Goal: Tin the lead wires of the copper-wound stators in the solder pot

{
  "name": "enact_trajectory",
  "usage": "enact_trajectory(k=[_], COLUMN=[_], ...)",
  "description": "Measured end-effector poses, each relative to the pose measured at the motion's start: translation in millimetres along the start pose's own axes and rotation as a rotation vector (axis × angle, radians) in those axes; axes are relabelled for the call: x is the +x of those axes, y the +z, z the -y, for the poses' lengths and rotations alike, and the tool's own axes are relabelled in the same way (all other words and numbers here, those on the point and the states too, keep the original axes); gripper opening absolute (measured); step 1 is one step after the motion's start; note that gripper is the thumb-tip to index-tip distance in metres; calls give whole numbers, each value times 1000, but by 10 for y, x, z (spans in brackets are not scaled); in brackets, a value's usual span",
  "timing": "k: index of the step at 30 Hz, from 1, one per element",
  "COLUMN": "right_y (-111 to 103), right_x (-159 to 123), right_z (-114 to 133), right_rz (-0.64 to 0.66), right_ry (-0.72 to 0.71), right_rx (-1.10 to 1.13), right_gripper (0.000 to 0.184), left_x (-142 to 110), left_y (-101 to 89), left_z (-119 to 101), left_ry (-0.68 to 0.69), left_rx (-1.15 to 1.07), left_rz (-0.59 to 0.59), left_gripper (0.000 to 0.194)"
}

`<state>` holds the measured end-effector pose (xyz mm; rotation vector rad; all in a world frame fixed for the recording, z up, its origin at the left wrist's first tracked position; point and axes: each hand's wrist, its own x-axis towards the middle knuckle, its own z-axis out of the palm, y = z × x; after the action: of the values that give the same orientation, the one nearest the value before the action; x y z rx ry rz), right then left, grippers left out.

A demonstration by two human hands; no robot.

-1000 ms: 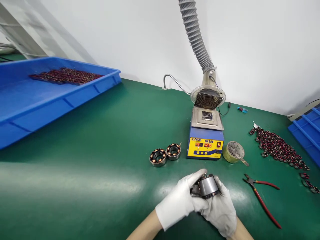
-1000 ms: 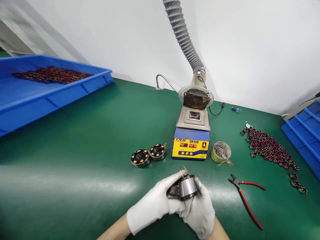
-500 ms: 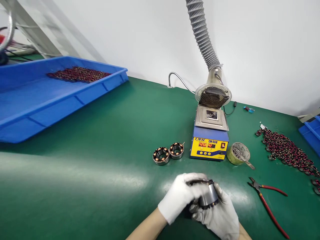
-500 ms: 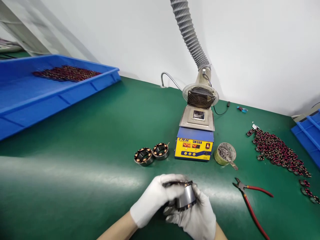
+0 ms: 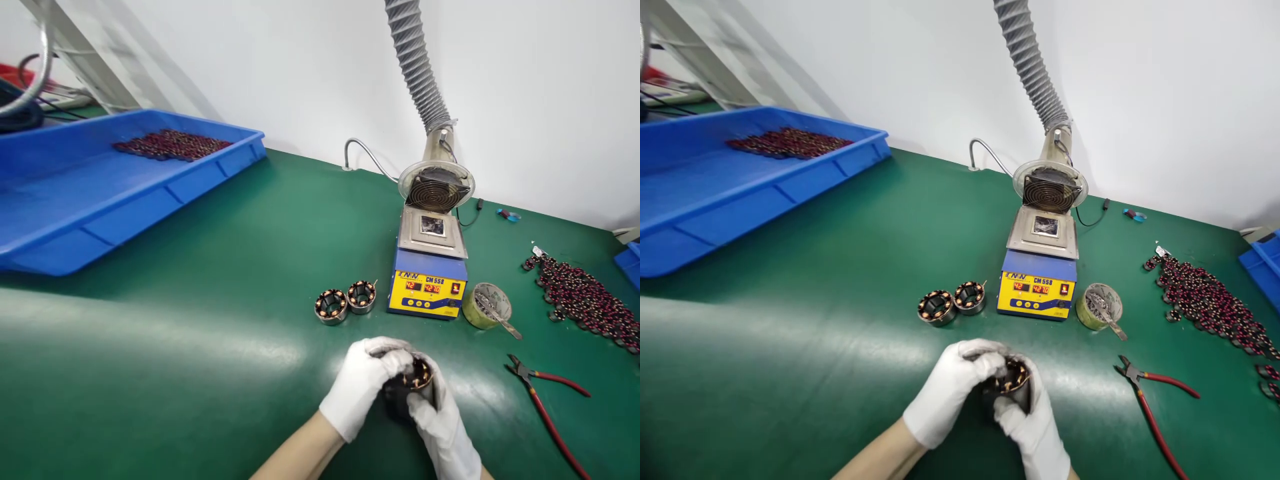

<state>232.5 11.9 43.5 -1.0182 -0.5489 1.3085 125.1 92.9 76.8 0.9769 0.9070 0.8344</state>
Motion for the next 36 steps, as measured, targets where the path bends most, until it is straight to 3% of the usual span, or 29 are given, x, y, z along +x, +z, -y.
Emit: enact_trajectory(k=[3,4,7,9,12,15,17,20,23,25,29,33,36], right_y=[-32,-43,-68,-80,-95,-111,-123,-131,-128,-127,-131,-139,-152], right_x=[-26,-30,-12,13,40,44,40,30,18,12,14,28,31], right_z=[-94,-120,-172,-183,-181,-179,-181,-176,-158,-150,-150,-148,-153], right_rz=[-125,-162,-206,-197,-172,-142,-152,-187,-195,-180,-155,-155,-156], right_ry=[-114,-154,-294,-358,-455,-511,-517,-491,-451,-435,-497,-599,-653], right_rx=[-316,-400,-659,-832,-989,-1036,-1040,-1020,-966,-955,-1085,-1181,-1219], right_gripper=[51,49,46,41,31,33,35,37,37,36,36,36,38], left_x=[28,31,5,-21,-25,10,32,44,33,25,28,38,38], left_y=[-129,-155,-102,18,154,94,-20,-151,-152,-100,22,46,-32], left_z=[-43,-43,39,134,200,85,-34,-125,-92,-54,-5,-18,-91], left_ry=[87,107,30,-28,-71,-59,28,-5,-112,-129,-135,-112,-5], left_rx=[-212,-227,-46,61,-93,-437,-479,-144,110,123,118,139,151], left_rz=[-135,-100,189,226,82,-11,-81,-11,22,-22,24,-48,-156], left_gripper=[35,42,56,44,30,35,38,46,39,27,13,14,25])
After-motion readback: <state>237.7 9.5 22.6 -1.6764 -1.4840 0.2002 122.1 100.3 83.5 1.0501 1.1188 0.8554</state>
